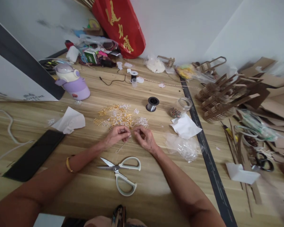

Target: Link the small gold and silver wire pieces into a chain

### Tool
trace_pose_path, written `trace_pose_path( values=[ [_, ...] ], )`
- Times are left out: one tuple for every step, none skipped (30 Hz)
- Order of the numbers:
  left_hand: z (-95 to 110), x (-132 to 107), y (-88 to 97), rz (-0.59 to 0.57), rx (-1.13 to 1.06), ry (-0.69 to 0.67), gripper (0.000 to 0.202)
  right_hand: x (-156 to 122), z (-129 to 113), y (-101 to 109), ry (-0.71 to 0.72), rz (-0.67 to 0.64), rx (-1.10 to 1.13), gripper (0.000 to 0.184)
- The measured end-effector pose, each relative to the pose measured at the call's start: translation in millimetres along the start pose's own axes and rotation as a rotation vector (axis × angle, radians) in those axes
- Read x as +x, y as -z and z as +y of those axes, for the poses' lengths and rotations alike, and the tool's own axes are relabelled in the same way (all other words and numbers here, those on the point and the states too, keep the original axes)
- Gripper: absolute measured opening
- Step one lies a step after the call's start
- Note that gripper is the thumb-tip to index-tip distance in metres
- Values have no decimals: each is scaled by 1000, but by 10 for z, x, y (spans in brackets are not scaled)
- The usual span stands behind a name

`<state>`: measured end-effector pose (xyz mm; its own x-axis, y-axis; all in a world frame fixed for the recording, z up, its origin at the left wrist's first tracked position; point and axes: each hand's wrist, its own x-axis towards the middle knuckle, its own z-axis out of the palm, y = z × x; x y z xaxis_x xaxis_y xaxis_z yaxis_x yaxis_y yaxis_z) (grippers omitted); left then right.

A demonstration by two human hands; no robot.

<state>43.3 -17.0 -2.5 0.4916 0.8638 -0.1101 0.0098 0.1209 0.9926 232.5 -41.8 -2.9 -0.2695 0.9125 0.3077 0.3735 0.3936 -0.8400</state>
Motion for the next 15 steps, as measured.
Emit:
trace_pose_path(
  values=[
    [-5, 3, 4, 9, -7, 1, 25, 2, -6, 2, 2, 1, -4, 13],
    [-10, 7, 7, 20, -15, 1, 25, 4, -12, 4, 8, -4, -10, 13],
    [-15, 11, 11, 32, -23, 0, 24, 8, -16, 6, 18, -10, -19, 12],
    [-18, 15, 14, 43, -29, -3, 24, 12, -19, 8, 33, -15, -28, 11],
    [-20, 17, 16, 50, -33, -7, 24, 18, -19, 8, 50, -19, -37, 11],
    [-20, 19, 19, 54, -36, -9, 23, 24, -15, 8, 70, -22, -49, 10],
    [-19, 20, 21, 58, -39, -10, 23, 30, -9, 7, 91, -21, -63, 9],
    [-17, 20, 23, 59, -42, -9, 23, 36, -2, 5, 110, -18, -78, 9],
    [-13, 19, 25, 60, -45, -6, 23, 42, 6, 4, 129, -13, -94, 9],
    [-9, 17, 27, 60, -48, -2, 23, 46, 13, 2, 148, -8, -106, 9],
    [-4, 15, 28, 60, -51, 1, 23, 50, 19, 1, 167, -1, -117, 9],
    [1, 12, 28, 59, -53, 2, 23, 51, 23, -1, 187, 4, -126, 10],
    [7, 10, 28, 59, -53, 2, 23, 51, 25, -2, 208, 10, -133, 10],
    [11, 8, 27, 58, -51, 1, 23, 50, 25, -4, 229, 13, -142, 10],
    [15, 7, 25, 58, -47, 1, 23, 47, 24, -5, 251, 17, -151, 10]
  ],
)
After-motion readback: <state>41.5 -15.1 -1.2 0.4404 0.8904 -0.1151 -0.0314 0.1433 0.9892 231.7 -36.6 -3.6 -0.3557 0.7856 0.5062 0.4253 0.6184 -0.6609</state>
